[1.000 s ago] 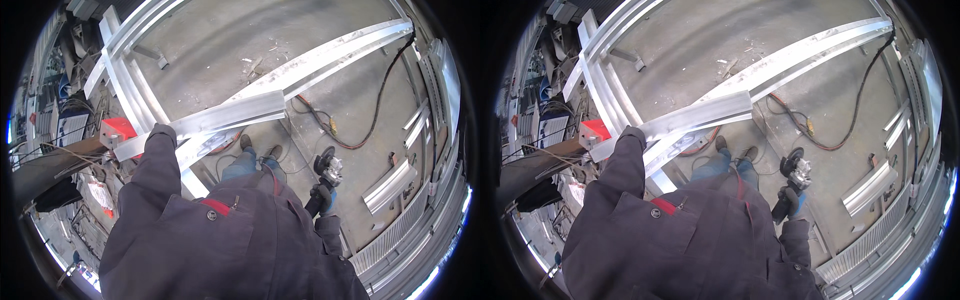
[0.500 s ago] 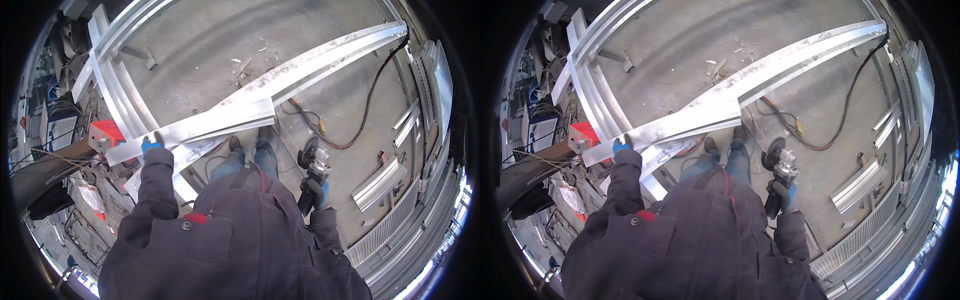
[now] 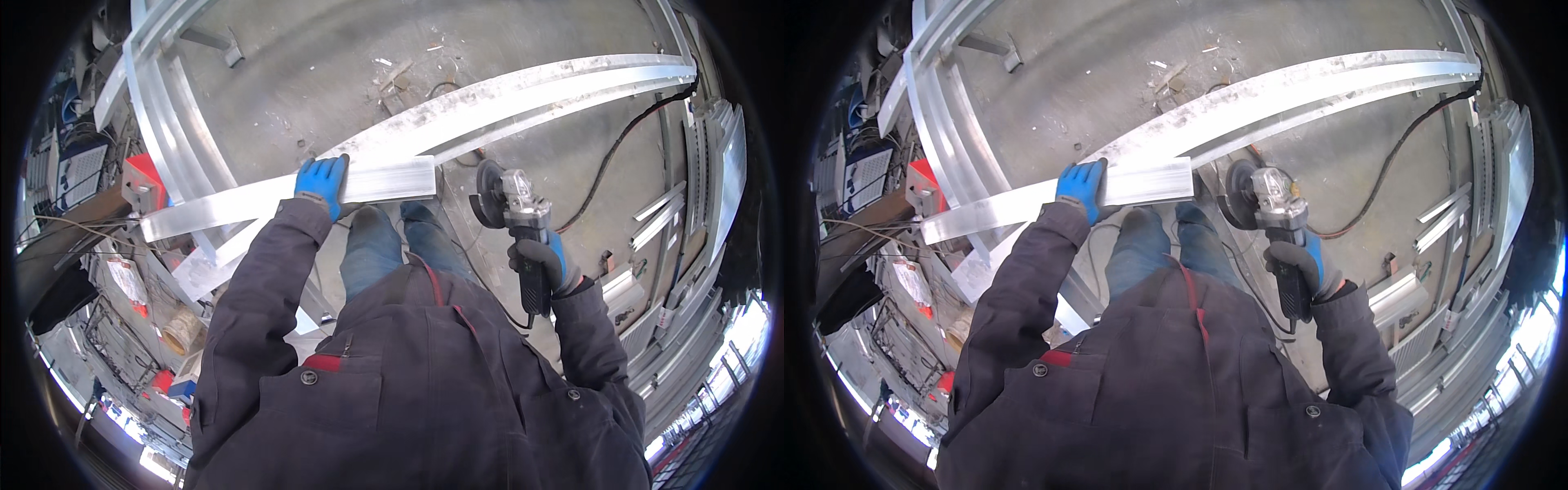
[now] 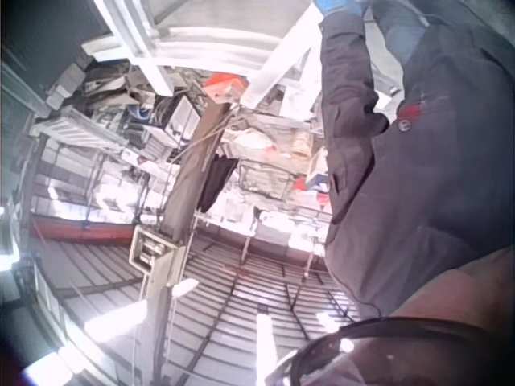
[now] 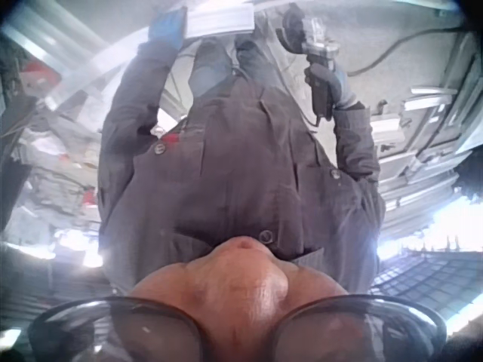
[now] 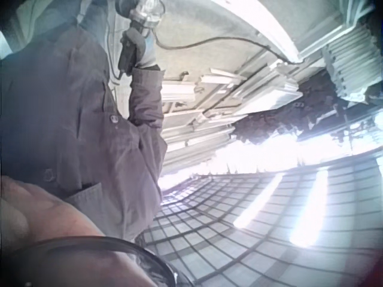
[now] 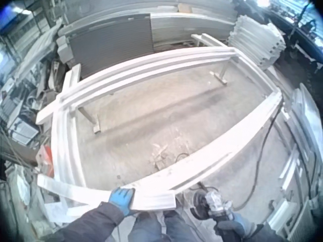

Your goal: The person aligns and secures aluminum profiles into a rectangular frame using an angle grinder to smooth edges and a welding torch to tack joints. The person repeatedly repositions the profiles and welds intersections to assemble the structure.

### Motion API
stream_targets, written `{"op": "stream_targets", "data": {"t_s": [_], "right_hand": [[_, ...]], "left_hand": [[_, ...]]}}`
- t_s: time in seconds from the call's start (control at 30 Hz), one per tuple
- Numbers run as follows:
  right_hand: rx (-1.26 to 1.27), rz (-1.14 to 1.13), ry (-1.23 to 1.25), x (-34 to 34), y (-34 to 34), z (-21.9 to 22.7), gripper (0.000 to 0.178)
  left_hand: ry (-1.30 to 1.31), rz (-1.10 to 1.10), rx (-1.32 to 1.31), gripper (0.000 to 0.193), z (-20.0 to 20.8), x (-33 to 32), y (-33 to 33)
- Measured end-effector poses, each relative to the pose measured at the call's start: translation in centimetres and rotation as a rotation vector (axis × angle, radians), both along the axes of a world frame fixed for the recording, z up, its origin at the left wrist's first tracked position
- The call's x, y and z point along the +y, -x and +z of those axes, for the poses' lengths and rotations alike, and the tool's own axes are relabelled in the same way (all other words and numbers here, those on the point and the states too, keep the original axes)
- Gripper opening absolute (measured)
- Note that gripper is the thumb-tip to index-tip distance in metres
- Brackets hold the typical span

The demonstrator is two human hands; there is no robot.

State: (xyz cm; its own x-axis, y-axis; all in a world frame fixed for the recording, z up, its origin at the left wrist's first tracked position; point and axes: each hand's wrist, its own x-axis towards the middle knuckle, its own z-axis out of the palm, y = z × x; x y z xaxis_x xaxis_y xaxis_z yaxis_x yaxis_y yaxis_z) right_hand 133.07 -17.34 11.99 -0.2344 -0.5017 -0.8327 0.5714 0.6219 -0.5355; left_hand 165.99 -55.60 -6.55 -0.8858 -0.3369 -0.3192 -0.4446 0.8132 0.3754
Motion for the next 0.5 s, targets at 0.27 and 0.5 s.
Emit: {"op": "stream_targets", "data": {"t_s": [0.27,0.5], "right_hand": [[-0.188,0.149,-0.188,-7.0,3.7,-2.9,0.062],[-0.231,0.142,-0.232,-10.5,3.2,-5.1,0.061]], "left_hand": [[0.024,0.025,0.094,0.123,-2.0,0.0,-0.5],[-0.002,0.038,0.133,0.119,-3.2,-0.6,-1.1]]}}
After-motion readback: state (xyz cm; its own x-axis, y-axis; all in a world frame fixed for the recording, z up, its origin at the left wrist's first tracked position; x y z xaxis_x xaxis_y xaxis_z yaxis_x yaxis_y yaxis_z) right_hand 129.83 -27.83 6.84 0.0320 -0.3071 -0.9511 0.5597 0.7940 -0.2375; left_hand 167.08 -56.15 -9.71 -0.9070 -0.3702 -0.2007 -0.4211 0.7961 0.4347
